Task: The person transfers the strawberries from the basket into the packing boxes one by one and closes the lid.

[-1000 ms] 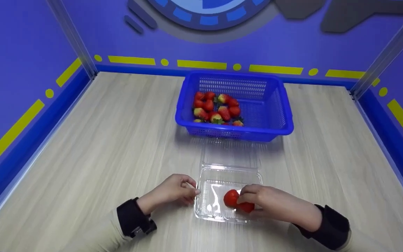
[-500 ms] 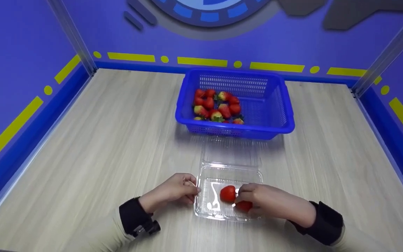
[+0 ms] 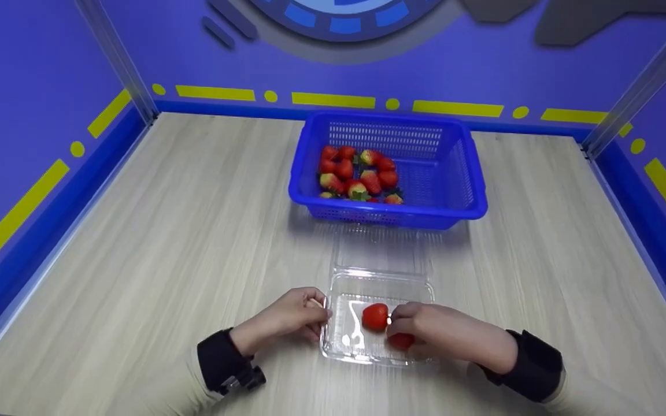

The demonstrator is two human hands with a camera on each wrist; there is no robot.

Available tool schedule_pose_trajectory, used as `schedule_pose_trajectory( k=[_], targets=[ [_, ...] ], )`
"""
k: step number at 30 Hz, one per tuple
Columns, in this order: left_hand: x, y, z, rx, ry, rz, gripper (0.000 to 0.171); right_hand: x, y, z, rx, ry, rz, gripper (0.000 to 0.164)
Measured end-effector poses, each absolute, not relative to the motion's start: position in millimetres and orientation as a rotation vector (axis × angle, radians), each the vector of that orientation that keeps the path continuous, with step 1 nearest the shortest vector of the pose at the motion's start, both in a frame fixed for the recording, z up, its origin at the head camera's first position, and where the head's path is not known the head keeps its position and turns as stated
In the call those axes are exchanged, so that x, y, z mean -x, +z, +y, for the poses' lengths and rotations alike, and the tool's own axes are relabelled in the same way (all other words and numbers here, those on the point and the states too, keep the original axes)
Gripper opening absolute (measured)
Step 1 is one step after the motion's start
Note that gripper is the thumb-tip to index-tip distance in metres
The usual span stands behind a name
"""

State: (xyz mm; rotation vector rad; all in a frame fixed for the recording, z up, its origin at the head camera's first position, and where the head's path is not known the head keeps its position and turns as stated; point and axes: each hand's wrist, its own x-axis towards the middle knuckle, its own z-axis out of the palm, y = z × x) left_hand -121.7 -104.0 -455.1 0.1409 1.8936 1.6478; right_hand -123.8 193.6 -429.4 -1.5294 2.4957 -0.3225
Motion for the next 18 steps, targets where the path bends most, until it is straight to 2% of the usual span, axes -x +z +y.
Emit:
schedule_pose_trajectory(
  k=[12, 18],
  targets=[
    [117.5, -452.3, -101.9, -0.143, 1.619, 1.942, 0.009, 123.4, -425.3, 192.6, 1.543, -0.316, 2.479, 0.038],
    [114.9, -446.8, -106.8, -0.172, 1.521, 2.087, 0.024, 122.3, -423.9, 193.3, 1.561, -0.34, 2.495, 0.038]
  ],
)
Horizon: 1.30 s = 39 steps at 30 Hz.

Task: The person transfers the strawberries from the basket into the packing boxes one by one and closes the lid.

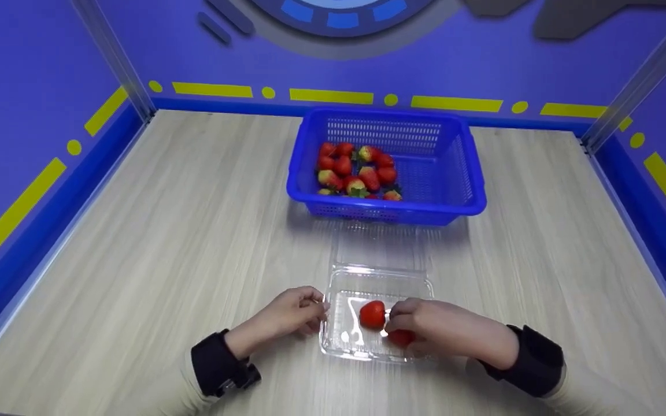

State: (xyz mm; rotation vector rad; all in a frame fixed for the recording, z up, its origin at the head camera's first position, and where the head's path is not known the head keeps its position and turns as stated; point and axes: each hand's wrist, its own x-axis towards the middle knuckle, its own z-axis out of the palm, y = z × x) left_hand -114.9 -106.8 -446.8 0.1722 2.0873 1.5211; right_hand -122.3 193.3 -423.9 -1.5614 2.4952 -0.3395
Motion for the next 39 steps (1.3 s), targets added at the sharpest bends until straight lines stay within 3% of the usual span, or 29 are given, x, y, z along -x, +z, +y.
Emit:
schedule_pose_trajectory(
  k=[10, 17, 21, 26, 30, 34, 39],
  targets=[
    [110.8, -420.7, -129.7, -0.282, 1.489, 2.262, 0.03, 117.9, -402.1, 199.3, 1.587, -0.314, 2.613, 0.036],
    [112.9, -376.2, -142.7, -0.488, 1.47, 2.449, 0.034, 127.0, -373.8, 205.7, 1.585, -0.376, 2.699, 0.034],
    [121.0, -345.9, -145.6, -0.572, 1.472, 2.542, 0.037, 141.1, -359.3, 209.1, 1.76, -0.498, 2.744, 0.033],
    [152.4, -309.7, -147.2, -0.561, 1.45, 2.628, 0.04, 169.5, -336.2, 210.0, 2.07, -0.7, 2.715, 0.036],
    [190.9, -282.5, -147.2, -0.469, 1.476, 2.597, 0.043, 195.6, -300.6, 212.3, 2.12, -0.764, 2.743, 0.043],
    [232.8, -263.1, -146.5, -0.37, 1.528, 2.584, 0.044, 221.3, -259.3, 215.0, 1.921, -0.688, 2.877, 0.04],
    [279.4, -257.9, -143.9, -0.253, 1.512, 2.604, 0.046, 256.5, -230.3, 211.2, 1.424, -0.48, 3.019, 0.033]
  ],
)
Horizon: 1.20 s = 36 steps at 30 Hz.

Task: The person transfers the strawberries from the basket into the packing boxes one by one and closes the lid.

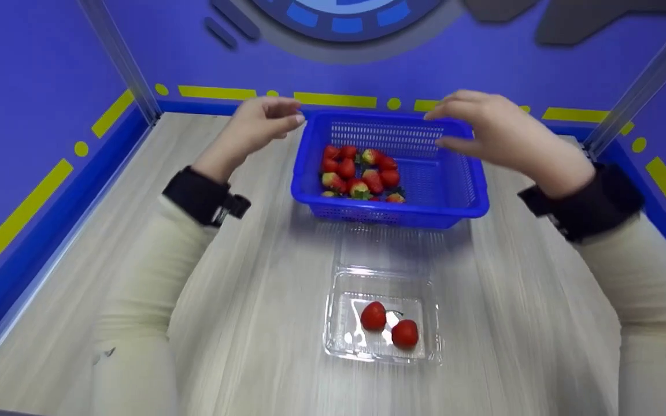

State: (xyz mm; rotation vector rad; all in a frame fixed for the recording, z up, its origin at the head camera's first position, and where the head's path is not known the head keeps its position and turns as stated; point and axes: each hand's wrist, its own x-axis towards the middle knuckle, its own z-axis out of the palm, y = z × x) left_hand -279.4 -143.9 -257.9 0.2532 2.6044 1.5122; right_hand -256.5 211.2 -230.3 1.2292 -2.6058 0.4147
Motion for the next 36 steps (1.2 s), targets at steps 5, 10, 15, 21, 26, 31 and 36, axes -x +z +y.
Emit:
schedule_pose_trajectory(
  k=[5, 10, 15, 21, 26, 31, 36],
  targets=[
    [319.3, -278.3, -139.5, -0.067, 1.543, 2.488, 0.048, 303.5, -235.5, 209.7, -1.072, 0.238, -2.943, 0.036],
    [344.5, -312.0, -135.2, 0.085, 1.559, 2.483, 0.046, 342.2, -252.9, 214.0, -0.965, 0.302, -3.062, 0.038],
    [356.3, -337.2, -131.7, 0.176, 1.432, 2.584, 0.046, 368.1, -269.7, 211.5, -0.903, 0.413, -3.044, 0.038],
    [365.5, -351.6, -126.0, 0.237, 1.336, 2.585, 0.05, 390.7, -290.8, 203.3, -0.885, 0.43, -3.004, 0.035],
    [368.4, -352.8, -123.7, 0.333, 1.314, 2.562, 0.045, 403.5, -310.9, 196.3, -0.841, 0.494, -3.047, 0.036],
    [370.4, -354.4, -121.4, 0.348, 1.249, 2.588, 0.032, 410.2, -332.1, 192.5, -0.777, 0.604, -3.106, 0.036],
    [372.3, -358.0, -118.3, 0.355, 1.124, 2.646, 0.033, 412.8, -348.3, 192.6, -0.717, 0.719, -3.129, 0.036]
  ],
)
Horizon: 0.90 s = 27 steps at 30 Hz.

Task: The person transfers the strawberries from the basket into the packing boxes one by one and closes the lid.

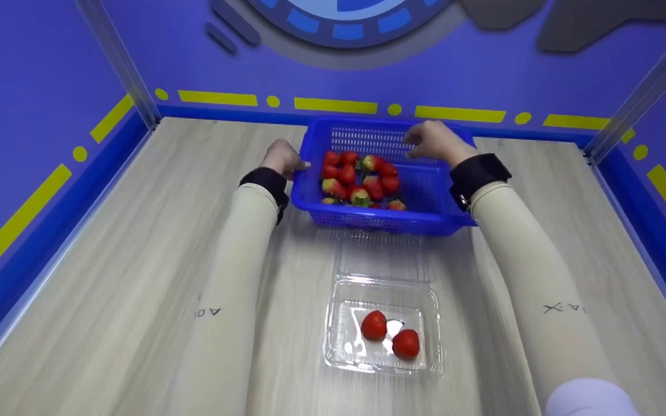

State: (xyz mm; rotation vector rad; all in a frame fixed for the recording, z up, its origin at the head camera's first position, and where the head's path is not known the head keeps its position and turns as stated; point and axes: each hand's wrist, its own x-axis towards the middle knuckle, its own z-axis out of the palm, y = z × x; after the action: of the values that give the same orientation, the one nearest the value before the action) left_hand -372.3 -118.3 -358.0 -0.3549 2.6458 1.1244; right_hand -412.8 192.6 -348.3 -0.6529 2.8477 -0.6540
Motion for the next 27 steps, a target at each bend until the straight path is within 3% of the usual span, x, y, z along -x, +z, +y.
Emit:
schedule_pose_trajectory(
  k=[10, 17, 20, 22, 27],
  targets=[
    [380.9, -360.5, -118.7, 0.394, 0.934, 2.677, 0.043, 412.8, -372.5, 180.4, 0.655, -0.588, 2.763, 0.036],
    [475.8, -451.0, -142.7, 0.333, 0.744, 2.704, 0.057, 409.9, -383.3, 173.5, 0.646, -0.516, 2.693, 0.033],
    [495.6, -465.6, -146.4, 0.308, 0.658, 2.725, 0.062, 409.9, -384.3, 170.6, 0.646, -0.489, 2.679, 0.032],
    [497.5, -465.8, -147.2, 0.286, 0.653, 2.733, 0.066, 410.0, -384.9, 168.8, 0.644, -0.481, 2.673, 0.032],
    [479.3, -447.1, -139.4, 0.311, 0.658, 2.722, 0.053, 410.4, -390.0, 164.4, 0.634, -0.445, 2.668, 0.034]
  ],
)
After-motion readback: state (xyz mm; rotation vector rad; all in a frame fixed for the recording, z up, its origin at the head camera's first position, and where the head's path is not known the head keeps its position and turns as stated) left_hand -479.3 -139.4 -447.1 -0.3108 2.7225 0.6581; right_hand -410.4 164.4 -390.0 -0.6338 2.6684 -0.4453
